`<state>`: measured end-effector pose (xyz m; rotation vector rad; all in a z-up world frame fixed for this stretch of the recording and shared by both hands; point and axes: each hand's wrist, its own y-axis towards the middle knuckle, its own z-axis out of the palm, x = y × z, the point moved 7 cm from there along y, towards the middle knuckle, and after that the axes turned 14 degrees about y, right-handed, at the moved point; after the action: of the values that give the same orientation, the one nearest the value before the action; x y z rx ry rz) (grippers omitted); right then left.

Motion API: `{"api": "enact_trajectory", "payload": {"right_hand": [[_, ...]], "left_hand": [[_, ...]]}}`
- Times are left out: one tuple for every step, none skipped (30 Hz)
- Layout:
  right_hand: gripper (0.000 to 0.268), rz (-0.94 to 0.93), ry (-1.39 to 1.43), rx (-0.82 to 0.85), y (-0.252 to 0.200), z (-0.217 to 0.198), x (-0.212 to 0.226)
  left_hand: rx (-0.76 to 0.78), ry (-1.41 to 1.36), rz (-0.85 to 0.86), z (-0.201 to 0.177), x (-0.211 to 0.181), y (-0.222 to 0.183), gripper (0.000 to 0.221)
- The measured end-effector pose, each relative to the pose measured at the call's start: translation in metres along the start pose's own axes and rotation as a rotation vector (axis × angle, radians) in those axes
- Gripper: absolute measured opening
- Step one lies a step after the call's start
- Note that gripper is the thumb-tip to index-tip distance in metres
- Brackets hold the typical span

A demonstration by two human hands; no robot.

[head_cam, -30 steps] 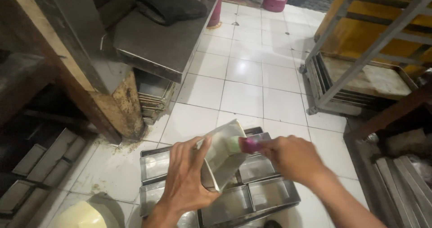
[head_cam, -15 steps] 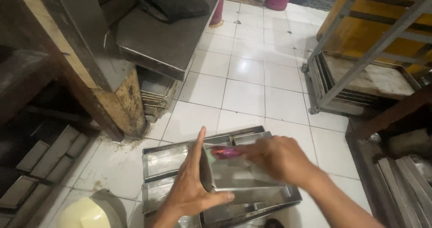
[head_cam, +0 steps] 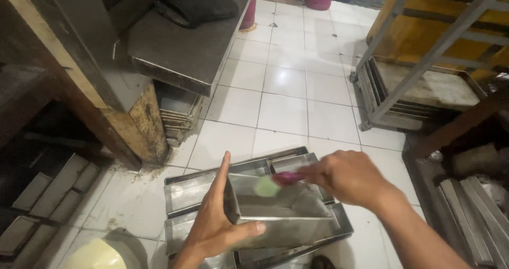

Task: Greasing the inside of rectangular bread tins using a brush and oil or butter.

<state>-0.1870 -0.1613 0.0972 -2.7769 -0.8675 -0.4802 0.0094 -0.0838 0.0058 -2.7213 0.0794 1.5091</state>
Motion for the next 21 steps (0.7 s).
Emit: {"api": "enact_trajectory", "payload": {"right_hand": [[0.02, 0.184, -0.126, 0.081, -0.005, -0.003, -0.01], [0.023, 0.374, -0.246, 0.158, -0.013, -0.007, -0.02], [0.023, 0.378, -0.243, 0.156, -0.014, -0.005, -0.027], [0.022, 0.374, -0.28, 0.157, -0.014, -0.003, -0.033], [0.022, 0.369, -0.316, 0.157, -0.016, -0.001, -0.039], [0.022, 0.369, -0.315, 0.158, -0.015, 0.001, -0.036], [0.022, 0.346, -0.349, 0.186, -0.014, 0.005, -0.032], [0.023, 0.327, -0.382, 0.213, -0.014, 0.008, -0.029], [0.023, 0.33, -0.381, 0.212, -0.014, 0.009, -0.027], [0.02, 0.268, -0.259, 0.174, -0.013, 0.009, -0.02], [0.019, 0.205, -0.138, 0.135, -0.011, 0.008, -0.013], [0.019, 0.208, -0.136, 0.133, -0.012, 0.005, -0.019], [0.019, 0.254, -0.191, 0.155, -0.014, 0.003, -0.028], [0.018, 0.3, -0.244, 0.179, -0.016, 0.002, -0.037], [0.018, 0.302, -0.241, 0.181, -0.02, 0.001, -0.034], [0.018, 0.364, -0.249, 0.219, -0.023, 0.001, -0.035], [0.019, 0.426, -0.257, 0.255, -0.026, 0.001, -0.036], [0.019, 0.428, -0.253, 0.256, -0.025, 0.005, -0.035], [0.021, 0.357, -0.168, 0.266, -0.021, 0.011, -0.03], [0.022, 0.287, -0.085, 0.272, -0.019, 0.016, -0.026], [0.022, 0.291, -0.082, 0.272, -0.017, 0.021, -0.022]], "left_hand": [[-0.011, -0.013, 0.017, 0.0, 0.0, -0.002, 0.147], [-0.015, -0.023, 0.034, -0.001, 0.001, -0.003, 0.146], [-0.011, -0.021, 0.036, -0.001, 0.0, -0.003, 0.146], [-0.001, -0.011, 0.068, 0.0, -0.003, -0.005, 0.145], [0.009, 0.0, 0.099, 0.002, -0.007, -0.007, 0.143], [0.01, 0.0, 0.098, 0.004, -0.005, -0.006, 0.143], [0.012, 0.01, 0.111, 0.006, -0.005, -0.006, 0.143], [0.017, 0.019, 0.127, 0.008, -0.005, -0.004, 0.144], [0.02, 0.02, 0.129, 0.007, -0.006, -0.005, 0.144], [0.035, 0.038, 0.102, 0.007, -0.006, -0.004, 0.145], [0.049, 0.057, 0.075, 0.007, -0.005, -0.004, 0.146], [0.052, 0.058, 0.077, 0.007, -0.005, -0.004, 0.146], [0.055, 0.038, 0.076, 0.008, -0.005, -0.003, 0.146], [0.058, 0.017, 0.071, 0.009, -0.005, -0.004, 0.147], [0.061, 0.017, 0.07, 0.008, -0.005, -0.005, 0.147], [0.057, 0.008, 0.078, 0.006, -0.006, -0.005, 0.148], [0.053, -0.002, 0.086, 0.004, -0.007, -0.006, 0.149], [0.056, 0.0, 0.085, 0.006, -0.006, -0.005, 0.149], [0.067, 0.009, 0.078, 0.008, -0.004, -0.003, 0.148], [0.079, 0.017, 0.073, 0.011, -0.003, -0.001, 0.148], [0.083, 0.018, 0.074, 0.013, -0.003, -0.001, 0.148]]}}
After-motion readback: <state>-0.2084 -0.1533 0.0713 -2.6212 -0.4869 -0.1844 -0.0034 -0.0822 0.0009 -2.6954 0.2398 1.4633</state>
